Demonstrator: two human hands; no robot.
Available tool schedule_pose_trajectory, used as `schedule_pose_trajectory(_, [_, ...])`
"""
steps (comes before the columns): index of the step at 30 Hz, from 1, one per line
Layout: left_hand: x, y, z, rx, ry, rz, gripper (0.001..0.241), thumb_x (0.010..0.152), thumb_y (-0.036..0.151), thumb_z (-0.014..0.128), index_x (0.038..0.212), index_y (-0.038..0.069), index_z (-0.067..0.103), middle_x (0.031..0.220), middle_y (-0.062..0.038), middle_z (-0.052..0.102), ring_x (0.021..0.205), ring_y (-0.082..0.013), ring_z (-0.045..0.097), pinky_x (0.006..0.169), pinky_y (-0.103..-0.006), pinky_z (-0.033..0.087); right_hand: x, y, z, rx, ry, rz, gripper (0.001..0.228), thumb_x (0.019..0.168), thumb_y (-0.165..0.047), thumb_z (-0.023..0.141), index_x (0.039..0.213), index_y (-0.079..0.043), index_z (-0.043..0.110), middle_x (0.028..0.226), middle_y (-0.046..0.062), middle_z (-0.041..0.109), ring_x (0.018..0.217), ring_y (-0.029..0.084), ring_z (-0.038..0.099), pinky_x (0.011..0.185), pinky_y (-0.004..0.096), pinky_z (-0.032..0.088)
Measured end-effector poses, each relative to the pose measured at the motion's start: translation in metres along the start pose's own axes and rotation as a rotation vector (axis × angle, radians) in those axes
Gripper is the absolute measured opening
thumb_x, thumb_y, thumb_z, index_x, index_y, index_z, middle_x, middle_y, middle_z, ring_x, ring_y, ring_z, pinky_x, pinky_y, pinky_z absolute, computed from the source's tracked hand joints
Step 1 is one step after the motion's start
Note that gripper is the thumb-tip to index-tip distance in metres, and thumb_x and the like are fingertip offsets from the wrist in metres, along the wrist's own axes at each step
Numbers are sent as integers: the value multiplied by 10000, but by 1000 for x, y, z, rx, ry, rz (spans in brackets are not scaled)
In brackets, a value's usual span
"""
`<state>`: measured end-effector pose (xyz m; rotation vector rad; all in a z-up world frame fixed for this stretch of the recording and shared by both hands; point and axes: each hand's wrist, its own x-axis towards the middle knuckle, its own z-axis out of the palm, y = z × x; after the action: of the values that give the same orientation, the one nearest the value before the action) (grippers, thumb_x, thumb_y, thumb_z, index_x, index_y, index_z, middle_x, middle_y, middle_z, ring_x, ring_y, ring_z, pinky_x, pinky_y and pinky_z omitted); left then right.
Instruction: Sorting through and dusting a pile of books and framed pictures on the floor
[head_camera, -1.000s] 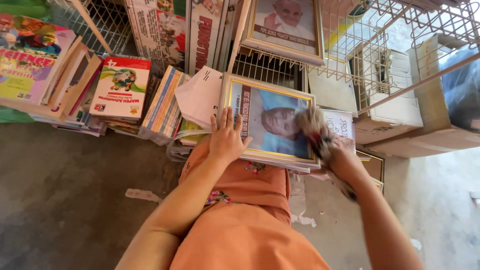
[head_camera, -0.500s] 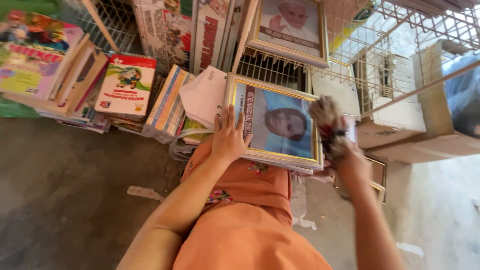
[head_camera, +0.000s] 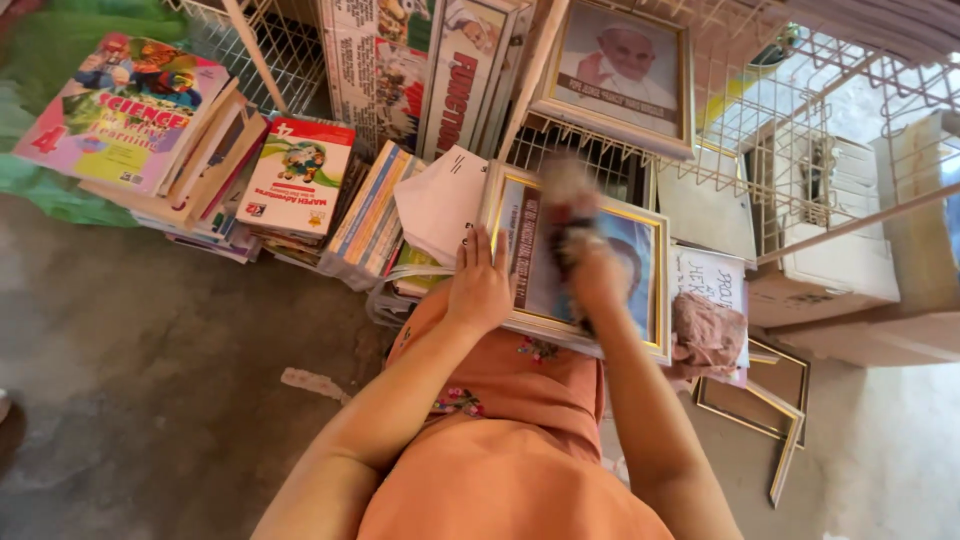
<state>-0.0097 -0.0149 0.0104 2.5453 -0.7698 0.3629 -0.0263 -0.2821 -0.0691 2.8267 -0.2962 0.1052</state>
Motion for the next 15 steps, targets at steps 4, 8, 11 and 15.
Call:
schedule_pose_trajectory(4, [6,-1,2,13,35,-2,826,880,399,618,1539,-30,366,1473,-389,432,1404,-541,411,1129,-604,349,3,-3,-66,323,-91,213,594,846,-217,604,1438,-202,548,1127,186,694,939,453,736,795,557,597])
schedule_pose_trajectory(8, [1,-2,5,-21,53,-14,798,907,383,571,1552,-30,343,1481,-361,434,1406,-518,419,1134,-579,353,15,-54,-77,346,-52,-32,584,838,-192,589,1419,-255,600,1127,151,737,939,412,750,820,535,612])
schedule_pose_trajectory(11, [-1,1,0,-49,156,-45,853,884,342,639,1571,-40,307,1430,-340,486,1381,-541,438,1104,-589,394,-2,-53,-115,403,149,-363,495,853,-170,498,1327,-253,617,1037,61,692,836,369,734,699,503,600])
schedule_pose_trajectory(15, [2,4,-7,-38,206,-25,859,897,318,644,1589,-27,269,1491,-330,422,1413,-560,377,1118,-606,372,26,-36,-99,425,74,-226,245,839,-172,562,1056,-178,675,906,85,702,791,387,746,692,506,612])
